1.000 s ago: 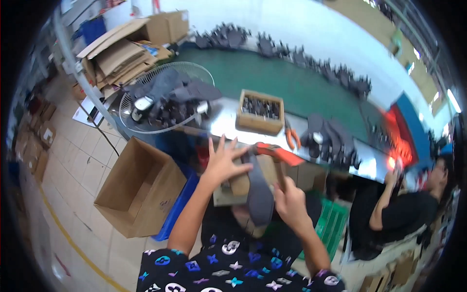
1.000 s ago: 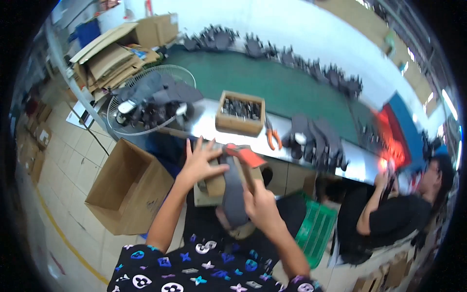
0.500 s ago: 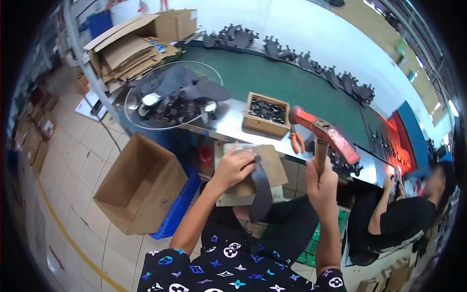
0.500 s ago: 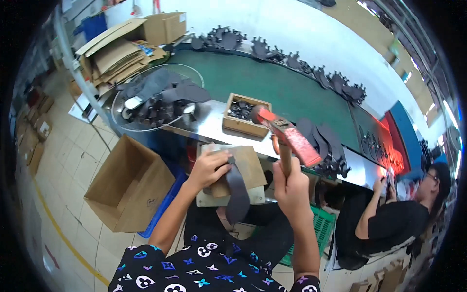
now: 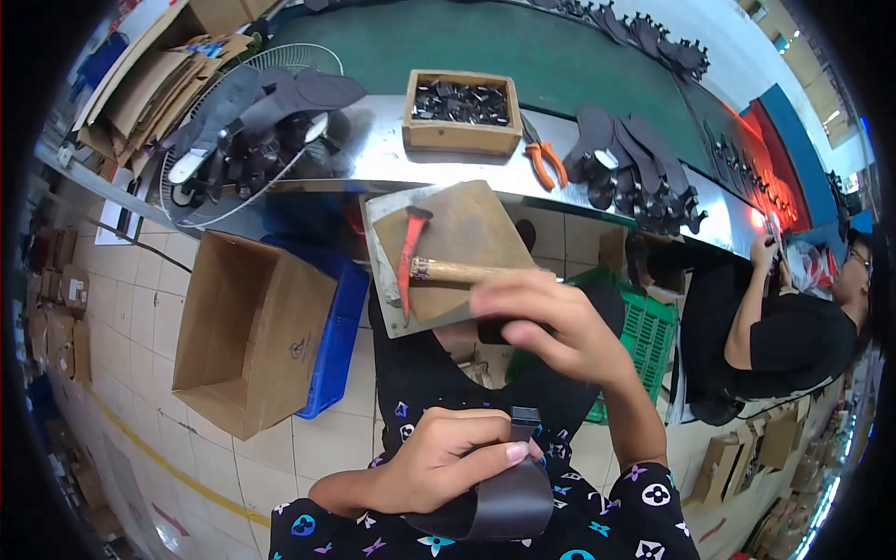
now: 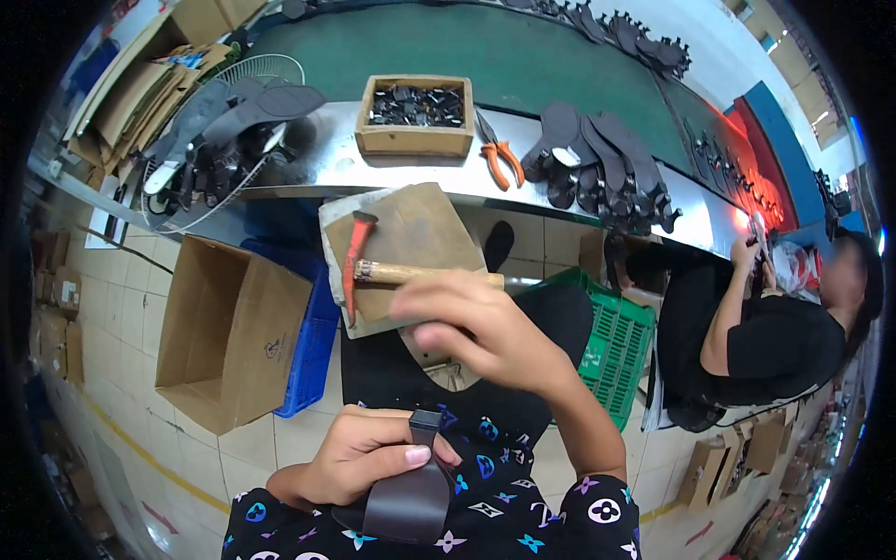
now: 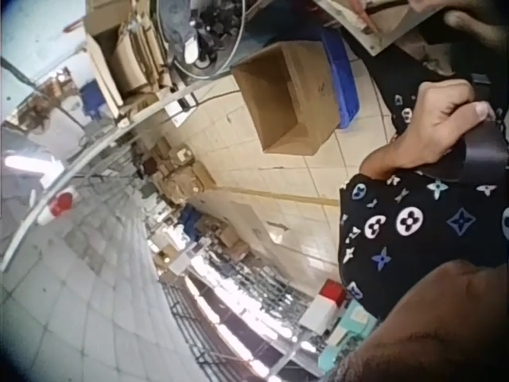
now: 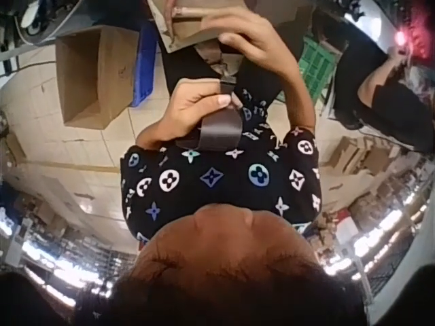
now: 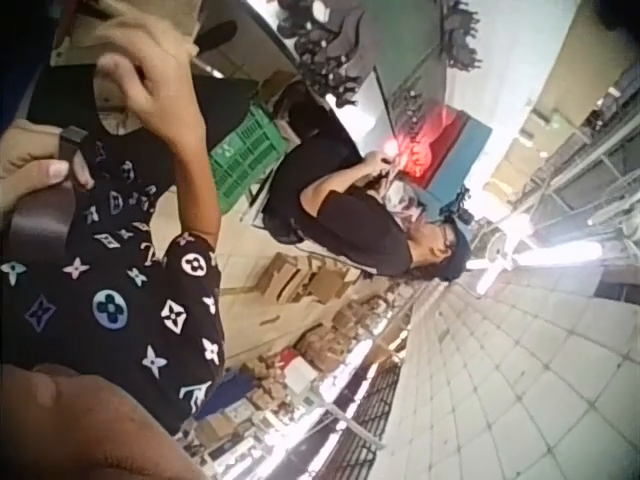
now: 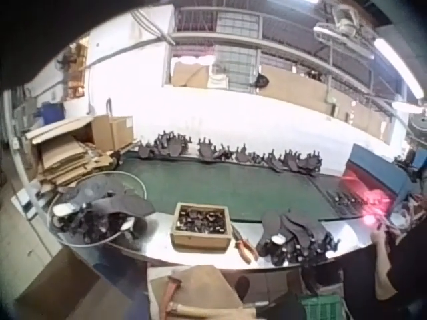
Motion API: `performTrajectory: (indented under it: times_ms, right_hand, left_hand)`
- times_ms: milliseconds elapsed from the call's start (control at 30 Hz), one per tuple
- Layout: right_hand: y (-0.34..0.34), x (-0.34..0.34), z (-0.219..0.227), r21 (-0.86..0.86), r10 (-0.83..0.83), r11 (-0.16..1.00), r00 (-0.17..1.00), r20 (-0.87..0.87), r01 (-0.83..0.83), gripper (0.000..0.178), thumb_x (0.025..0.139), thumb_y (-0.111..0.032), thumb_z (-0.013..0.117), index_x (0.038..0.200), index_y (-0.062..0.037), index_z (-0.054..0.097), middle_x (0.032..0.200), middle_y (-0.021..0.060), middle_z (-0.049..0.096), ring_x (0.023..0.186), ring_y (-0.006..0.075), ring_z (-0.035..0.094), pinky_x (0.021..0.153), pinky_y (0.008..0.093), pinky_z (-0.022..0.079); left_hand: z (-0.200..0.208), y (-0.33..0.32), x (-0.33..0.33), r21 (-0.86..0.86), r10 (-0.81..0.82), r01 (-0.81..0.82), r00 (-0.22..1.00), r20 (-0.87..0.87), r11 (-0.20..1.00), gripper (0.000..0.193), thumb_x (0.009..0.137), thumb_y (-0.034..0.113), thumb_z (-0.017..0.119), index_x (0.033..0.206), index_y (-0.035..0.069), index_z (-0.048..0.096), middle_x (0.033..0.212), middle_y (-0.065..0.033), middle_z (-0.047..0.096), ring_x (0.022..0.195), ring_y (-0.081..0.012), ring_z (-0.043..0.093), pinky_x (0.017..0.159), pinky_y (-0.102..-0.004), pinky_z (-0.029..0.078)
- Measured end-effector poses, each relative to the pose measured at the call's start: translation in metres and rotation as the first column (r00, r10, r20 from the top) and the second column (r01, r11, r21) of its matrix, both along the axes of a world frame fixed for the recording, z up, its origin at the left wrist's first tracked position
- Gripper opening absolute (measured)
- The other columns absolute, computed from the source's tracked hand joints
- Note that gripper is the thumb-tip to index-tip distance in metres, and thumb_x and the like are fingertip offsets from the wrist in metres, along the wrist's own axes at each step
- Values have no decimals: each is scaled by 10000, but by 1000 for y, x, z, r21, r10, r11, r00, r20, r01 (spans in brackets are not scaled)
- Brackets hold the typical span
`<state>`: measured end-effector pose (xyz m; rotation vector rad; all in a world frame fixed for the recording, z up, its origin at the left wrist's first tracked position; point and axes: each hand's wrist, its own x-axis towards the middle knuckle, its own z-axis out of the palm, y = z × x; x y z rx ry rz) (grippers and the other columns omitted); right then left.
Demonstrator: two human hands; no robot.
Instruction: Assembling shoes on a production line by hammering nails into straps and soles.
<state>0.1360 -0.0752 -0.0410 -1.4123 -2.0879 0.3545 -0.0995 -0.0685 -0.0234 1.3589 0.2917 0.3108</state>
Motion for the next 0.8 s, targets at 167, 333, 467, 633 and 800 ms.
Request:
performTrajectory:
  times_ms: [167,333,467,633,800]
  right_hand:
    - [-55,-17,-4,-134,32,908,385,-922,-398,488,940,-430,691,1001,53,713,994,170,690,943,315,652,860,424,527]
    - [-65,-11,0,-29,155,907,398,-904,-420,384,887,-315,782,991,49,715,961,159,680,917,310,645,804,406,529]
    - [-56,8,11,112,501,753,455,-736,-648,257,861,-133,780,944,86,674,825,143,614,722,336,580,630,389,491]
    - [-45,12,9,74,518,653,374,-769,-754,220,903,-136,755,934,61,662,806,140,582,715,322,546,608,380,444]
    - [-48,35,23,49,442,818,571,-692,-573,346,843,-249,823,1011,15,675,932,133,648,786,302,619,660,365,503]
  left_hand:
    - [0,3,10,-29,-55,57,997,54,998,254,1020,159,586,1104,-54,697,901,-127,676,787,-194,673,709,-296,512]
    - [4,6,14,-5,-175,177,979,100,984,208,992,121,645,1075,-65,685,939,-153,668,836,-231,675,732,-318,509]
    - [6,7,25,-97,-347,362,927,141,927,196,988,130,654,959,-60,688,809,-134,631,733,-240,633,677,-330,459]
    - [-7,27,33,-36,-602,604,796,58,796,240,1019,180,607,1012,-39,707,823,-133,650,771,-233,634,724,-353,462]
    - [10,28,51,-48,-543,561,817,194,826,276,1024,141,553,1211,-35,654,1216,-167,612,1139,-295,595,987,-382,439]
